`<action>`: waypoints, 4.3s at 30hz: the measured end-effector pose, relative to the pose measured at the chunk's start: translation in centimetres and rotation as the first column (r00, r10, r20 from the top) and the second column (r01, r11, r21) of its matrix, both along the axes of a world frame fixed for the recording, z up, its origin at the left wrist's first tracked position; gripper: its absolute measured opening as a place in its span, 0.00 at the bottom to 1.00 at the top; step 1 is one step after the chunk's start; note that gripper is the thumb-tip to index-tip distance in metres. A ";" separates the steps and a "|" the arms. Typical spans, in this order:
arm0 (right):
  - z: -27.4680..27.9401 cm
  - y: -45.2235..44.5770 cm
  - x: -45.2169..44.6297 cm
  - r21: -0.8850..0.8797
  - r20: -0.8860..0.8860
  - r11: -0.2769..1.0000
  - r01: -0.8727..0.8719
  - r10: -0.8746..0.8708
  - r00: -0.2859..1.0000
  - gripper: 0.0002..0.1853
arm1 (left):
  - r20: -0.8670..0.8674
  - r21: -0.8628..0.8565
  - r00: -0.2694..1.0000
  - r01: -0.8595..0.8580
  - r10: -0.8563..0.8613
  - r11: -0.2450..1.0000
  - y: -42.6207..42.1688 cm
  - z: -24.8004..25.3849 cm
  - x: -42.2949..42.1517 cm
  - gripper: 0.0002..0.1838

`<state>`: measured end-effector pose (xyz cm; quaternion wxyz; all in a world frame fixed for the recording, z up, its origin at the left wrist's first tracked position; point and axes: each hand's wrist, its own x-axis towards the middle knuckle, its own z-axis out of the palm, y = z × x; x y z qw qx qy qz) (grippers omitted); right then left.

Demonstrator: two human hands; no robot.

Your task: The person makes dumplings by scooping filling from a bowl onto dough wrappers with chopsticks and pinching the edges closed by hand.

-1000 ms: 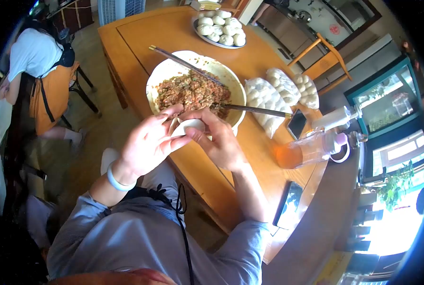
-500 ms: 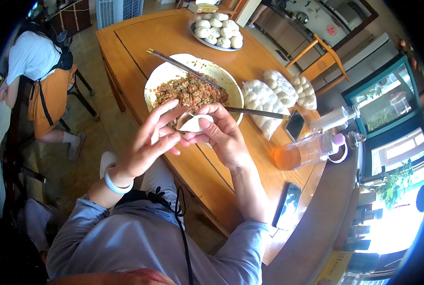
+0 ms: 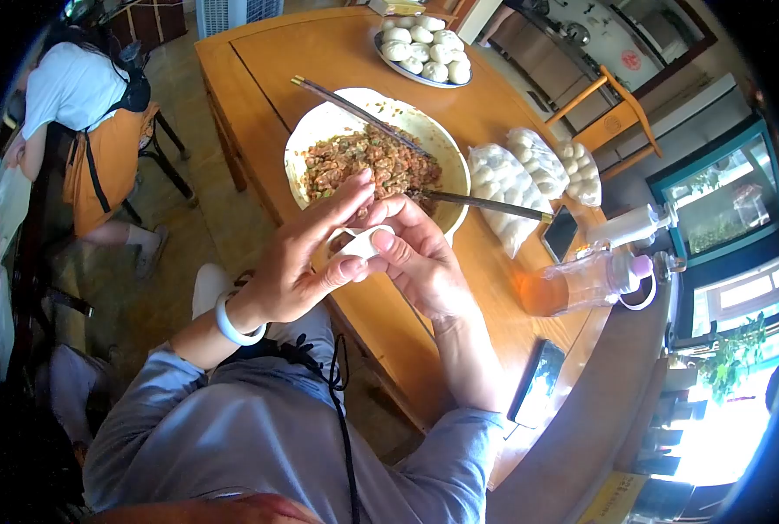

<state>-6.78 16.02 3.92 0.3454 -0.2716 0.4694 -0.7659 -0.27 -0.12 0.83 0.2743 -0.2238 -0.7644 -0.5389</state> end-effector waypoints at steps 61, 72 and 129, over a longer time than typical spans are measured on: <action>0.3 -0.5 0.7 0.040 -0.072 0.997 0.068 -0.065 0.995 0.09 | -0.304 0.055 0.902 -0.305 0.307 0.951 -0.1 0.3 0.2 0.22; 0.2 -0.5 0.7 0.021 -0.057 0.998 0.063 -0.062 0.996 0.09 | -0.329 -0.011 0.868 -0.398 0.373 0.917 0.3 1.1 0.8 0.13; -0.3 -0.5 0.4 0.056 -0.112 0.998 0.034 -0.027 0.993 0.07 | -0.329 0.001 0.840 -0.456 0.431 0.890 0.2 0.6 0.6 0.09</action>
